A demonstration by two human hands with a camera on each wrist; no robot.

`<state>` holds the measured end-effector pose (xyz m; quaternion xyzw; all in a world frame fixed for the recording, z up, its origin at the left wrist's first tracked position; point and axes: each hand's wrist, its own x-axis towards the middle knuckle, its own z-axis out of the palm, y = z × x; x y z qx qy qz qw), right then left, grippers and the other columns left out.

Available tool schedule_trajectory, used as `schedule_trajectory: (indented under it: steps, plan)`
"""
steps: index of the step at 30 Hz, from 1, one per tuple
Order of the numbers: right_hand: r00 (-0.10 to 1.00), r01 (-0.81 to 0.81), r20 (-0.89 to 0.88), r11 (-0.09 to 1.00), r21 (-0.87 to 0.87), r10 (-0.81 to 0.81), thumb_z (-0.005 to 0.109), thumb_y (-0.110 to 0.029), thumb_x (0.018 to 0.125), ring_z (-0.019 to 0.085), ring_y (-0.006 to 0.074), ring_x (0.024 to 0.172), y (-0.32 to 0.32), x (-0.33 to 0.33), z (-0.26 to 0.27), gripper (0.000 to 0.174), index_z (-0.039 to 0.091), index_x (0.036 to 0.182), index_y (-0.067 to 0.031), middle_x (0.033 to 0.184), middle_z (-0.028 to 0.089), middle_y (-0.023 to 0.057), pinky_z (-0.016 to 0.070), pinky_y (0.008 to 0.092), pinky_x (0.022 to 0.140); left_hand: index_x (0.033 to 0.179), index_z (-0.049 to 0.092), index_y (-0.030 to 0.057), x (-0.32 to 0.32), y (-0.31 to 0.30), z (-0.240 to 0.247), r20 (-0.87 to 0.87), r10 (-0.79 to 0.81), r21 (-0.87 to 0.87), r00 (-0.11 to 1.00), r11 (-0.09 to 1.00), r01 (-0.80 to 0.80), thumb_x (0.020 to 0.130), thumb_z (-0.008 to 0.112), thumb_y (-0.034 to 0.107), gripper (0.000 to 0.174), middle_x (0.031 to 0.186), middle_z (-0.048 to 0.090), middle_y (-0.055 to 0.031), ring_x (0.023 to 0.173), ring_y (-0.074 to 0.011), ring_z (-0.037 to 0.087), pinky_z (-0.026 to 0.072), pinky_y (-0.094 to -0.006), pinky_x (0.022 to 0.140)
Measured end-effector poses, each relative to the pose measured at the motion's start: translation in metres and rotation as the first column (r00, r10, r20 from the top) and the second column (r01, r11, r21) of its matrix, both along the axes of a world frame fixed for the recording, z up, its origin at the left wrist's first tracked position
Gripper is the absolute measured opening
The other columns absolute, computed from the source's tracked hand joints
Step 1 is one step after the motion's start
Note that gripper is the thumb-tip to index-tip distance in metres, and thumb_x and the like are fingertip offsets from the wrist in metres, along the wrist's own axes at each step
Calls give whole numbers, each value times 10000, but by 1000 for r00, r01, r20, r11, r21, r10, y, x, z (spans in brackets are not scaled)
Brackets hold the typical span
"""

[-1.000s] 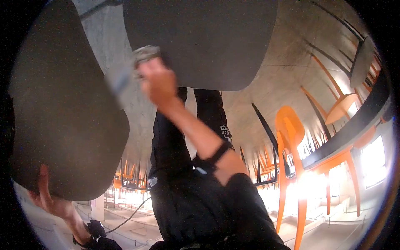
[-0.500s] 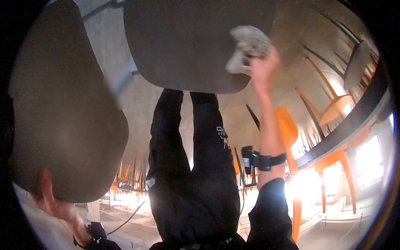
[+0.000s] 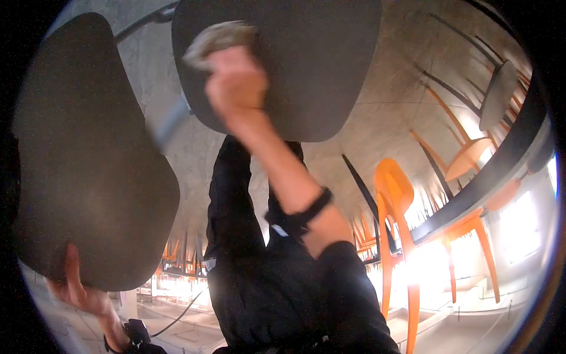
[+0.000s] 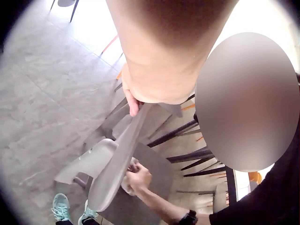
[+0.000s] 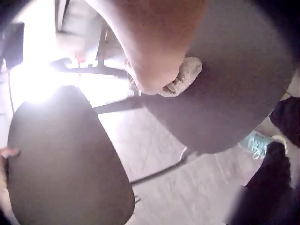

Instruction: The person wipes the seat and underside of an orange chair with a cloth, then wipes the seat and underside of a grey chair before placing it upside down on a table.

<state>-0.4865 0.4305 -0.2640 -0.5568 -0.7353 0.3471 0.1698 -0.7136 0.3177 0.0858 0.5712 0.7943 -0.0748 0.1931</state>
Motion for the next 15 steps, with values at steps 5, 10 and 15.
schedule_trajectory:
  steps: [5,10,15]
  plan:
    - [963,-113,-267,950,-292,32,616,-57,665,623,364,845,-7,-89,-5,228,652,889,-70,902,613,155,514,448,752,1212,649,115,-2,2,-4,-26,-85,24,996,996,86,812,745,270,439,1229,529,-151,1110,-344,581,556,-401,869]
    - [996,-63,-69,995,-71,58,603,-33,611,616,361,904,62,-11,-24,301,658,906,-37,924,646,172,500,438,826,1199,655,113,6,9,-6,-113,-238,9,965,971,241,814,742,289,433,1236,525,-153,1112,-348,583,557,-407,862]
    - [947,146,289,989,5,-141,590,-44,677,646,346,927,153,159,8,441,637,1115,-18,998,673,192,498,387,825,1196,654,119,10,-9,-7,60,391,137,918,908,-396,771,775,375,511,1228,525,-149,1102,-348,587,558,-402,821]
